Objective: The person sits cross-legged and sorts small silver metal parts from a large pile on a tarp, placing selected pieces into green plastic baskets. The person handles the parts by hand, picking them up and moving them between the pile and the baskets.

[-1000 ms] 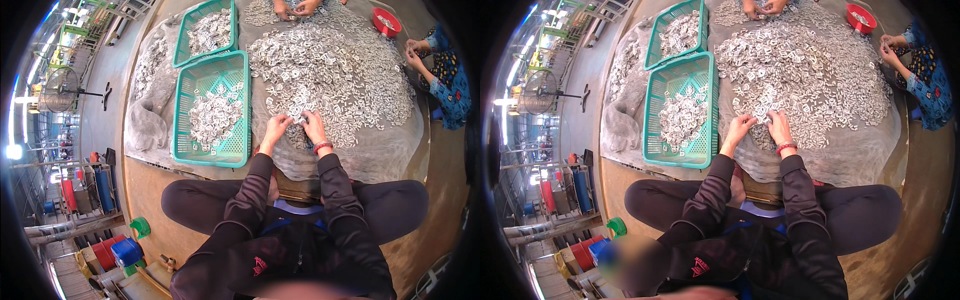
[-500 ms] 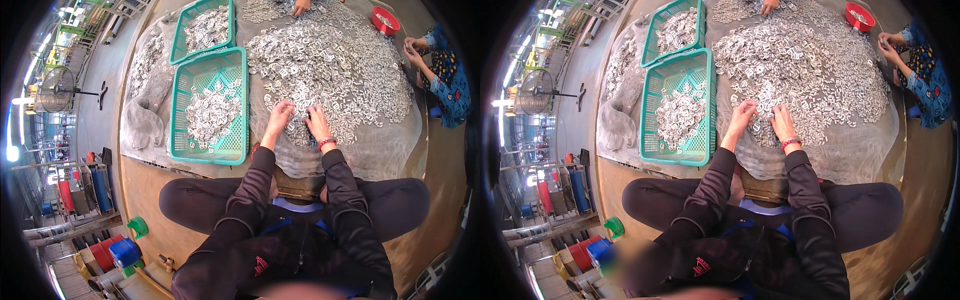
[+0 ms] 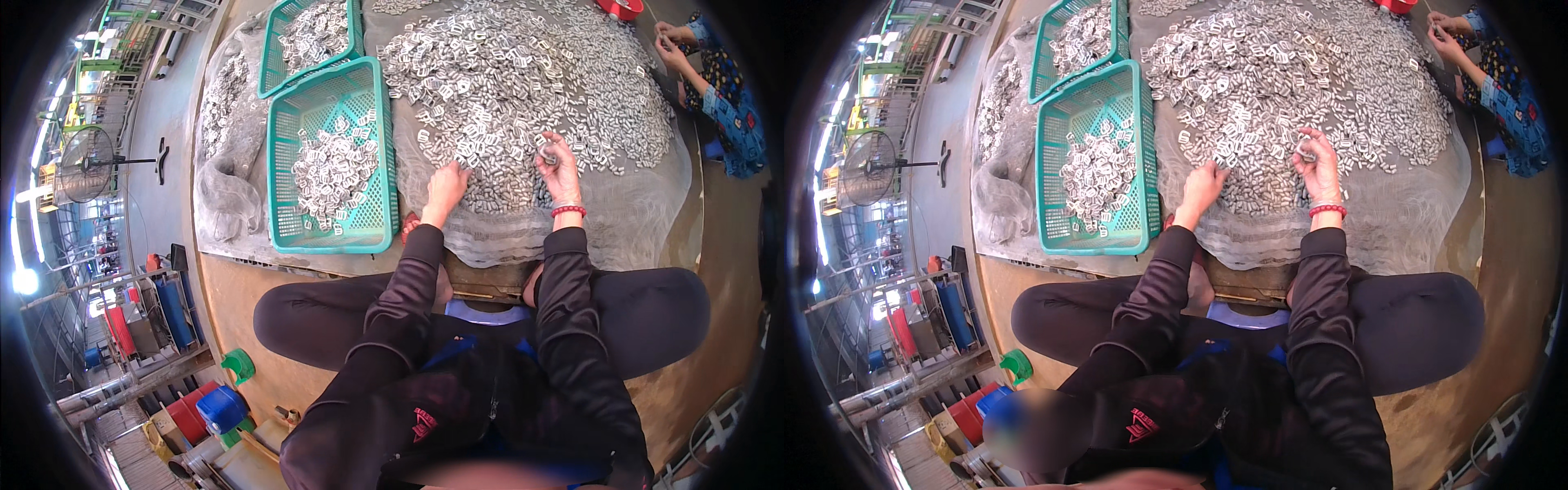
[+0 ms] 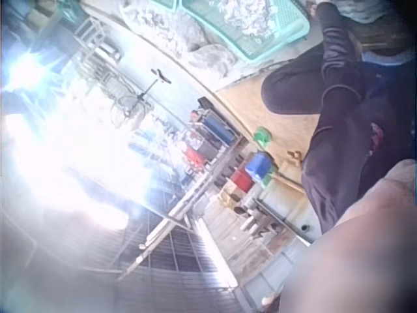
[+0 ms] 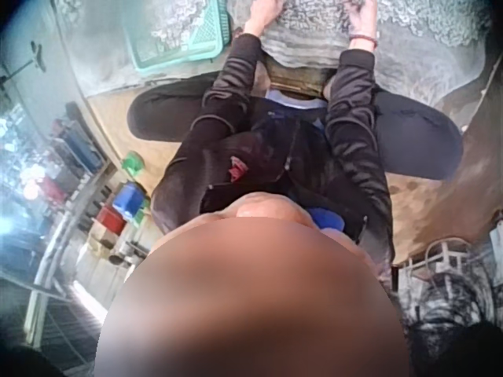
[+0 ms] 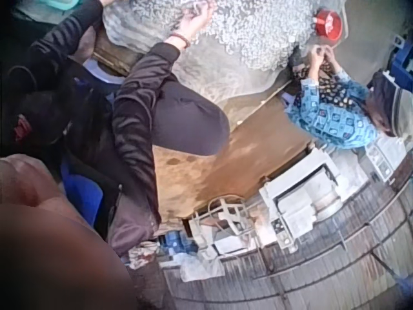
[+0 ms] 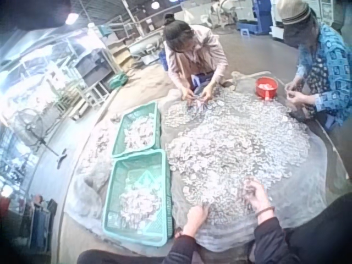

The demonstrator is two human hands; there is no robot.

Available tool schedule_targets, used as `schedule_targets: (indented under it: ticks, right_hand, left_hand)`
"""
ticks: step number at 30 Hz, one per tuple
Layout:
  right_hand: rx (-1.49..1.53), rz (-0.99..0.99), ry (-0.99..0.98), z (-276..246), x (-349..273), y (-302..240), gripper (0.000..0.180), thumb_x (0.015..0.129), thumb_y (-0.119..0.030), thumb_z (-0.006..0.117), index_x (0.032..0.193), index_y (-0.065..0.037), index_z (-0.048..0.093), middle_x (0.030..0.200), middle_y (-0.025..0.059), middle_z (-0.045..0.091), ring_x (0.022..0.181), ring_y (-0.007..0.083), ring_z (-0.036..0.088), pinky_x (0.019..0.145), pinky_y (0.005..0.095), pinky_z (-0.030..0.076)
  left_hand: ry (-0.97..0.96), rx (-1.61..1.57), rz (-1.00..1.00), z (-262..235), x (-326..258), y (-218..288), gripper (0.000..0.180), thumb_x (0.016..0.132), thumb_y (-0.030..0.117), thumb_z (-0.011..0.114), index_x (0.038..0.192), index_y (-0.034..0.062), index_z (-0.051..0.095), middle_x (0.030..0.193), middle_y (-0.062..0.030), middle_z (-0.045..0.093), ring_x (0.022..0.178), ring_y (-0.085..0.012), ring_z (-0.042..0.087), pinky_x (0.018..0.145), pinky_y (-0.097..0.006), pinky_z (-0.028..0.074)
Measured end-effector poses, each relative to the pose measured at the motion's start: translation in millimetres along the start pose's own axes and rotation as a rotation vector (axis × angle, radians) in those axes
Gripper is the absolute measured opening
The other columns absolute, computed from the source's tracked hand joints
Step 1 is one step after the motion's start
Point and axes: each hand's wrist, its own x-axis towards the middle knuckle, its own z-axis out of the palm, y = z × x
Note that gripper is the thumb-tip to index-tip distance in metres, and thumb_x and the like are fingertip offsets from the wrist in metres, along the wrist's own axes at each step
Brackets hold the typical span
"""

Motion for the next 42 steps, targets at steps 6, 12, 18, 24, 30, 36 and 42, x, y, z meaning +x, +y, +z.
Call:
schedule_targets:
  ticks: [6,12,18,24,30,36,42]
  right_hand:
    - [0.028,0.126,0.021,-13.6,17.7,8.3,0.018,0.083,-0.021,0.061,0.088,-0.003,0.059,0.078,0.0071,0.059,0.067,0.0186,0.058,0.05,0.0235,0.045]
    - [-1.293,-0.172,0.244,-13.2,51.3,61.1,0.03,0.068,-0.025,0.076,0.085,-0.002,0.066,0.079,0.0137,0.066,0.071,0.0237,0.062,0.069,0.0342,0.049]
    - [-0.488,-0.041,0.33,-5.1,26.1,51.1,0.014,0.074,-0.014,0.074,0.073,-0.007,0.063,0.055,-0.0036,0.049,0.046,0.0052,0.045,0.037,0.0212,0.028]
    - [-0.473,0.015,0.237,2.6,20.3,13.4,0.021,0.082,-0.021,0.068,0.074,-0.006,0.056,0.061,-0.0032,0.047,0.043,0.0047,0.042,0.033,0.0188,0.026]
    - [-0.305,0.048,0.267,6.5,21.7,13.7,0.019,0.082,-0.018,0.066,0.076,-0.004,0.055,0.069,0.0017,0.054,0.05,0.012,0.052,0.04,0.0213,0.039]
    - [0.03,0.043,0.073,14.5,13.7,-0.3,0.017,0.084,-0.005,0.057,0.1,-0.001,0.052,0.091,0.0126,0.06,0.083,0.0231,0.062,0.069,0.0298,0.055]
    - [-0.084,0.194,0.025,20.1,19.6,2.5,0.042,0.087,-0.001,0.05,0.128,-0.004,0.041,0.114,0.0147,0.058,0.109,0.0283,0.055,0.087,0.0523,0.044]
  left_hand:
    - [-0.225,-1.651,-0.303,-47.5,8.6,-14.6,0.007,0.084,0.017,0.053,0.082,0.0102,0.051,0.081,-0.0051,0.057,0.062,-0.0163,0.056,0.047,-0.026,0.045]
    - [-0.173,-1.403,-0.378,-48.6,27.9,-20.4,0.019,0.08,0.026,0.063,0.082,0.0101,0.053,0.074,-0.0046,0.058,0.061,-0.0182,0.056,0.044,-0.027,0.042]
    - [0.113,-0.166,0.023,11.6,33.1,-17.5,0.034,0.079,0.034,0.066,0.083,0.0015,0.057,0.079,-0.0224,0.062,0.079,-0.0409,0.059,0.072,-0.048,0.045]
    - [0.045,-0.522,-0.207,-13.4,36.5,-15.5,0.045,0.083,0.041,0.06,0.076,-0.0036,0.056,0.073,-0.0204,0.06,0.079,-0.034,0.06,0.071,-0.04,0.046]
    - [-0.098,-0.004,0.064,-6.5,-2.0,15.3,0.054,0.071,0.045,0.071,0.099,0.004,0.05,0.097,-0.0222,0.053,0.085,-0.0405,0.059,0.072,-0.047,0.047]
    - [-0.054,-0.225,0.093,-4.3,11.3,12.8,0.033,0.077,0.031,0.069,0.082,0.0014,0.055,0.08,-0.018,0.058,0.077,-0.0345,0.06,0.065,-0.043,0.047]
    - [-0.192,-1.705,-0.236,-48.8,22.4,-8.6,0.009,0.084,0.019,0.052,0.089,0.0129,0.05,0.087,-0.0077,0.061,0.072,-0.0187,0.06,0.045,-0.023,0.042]
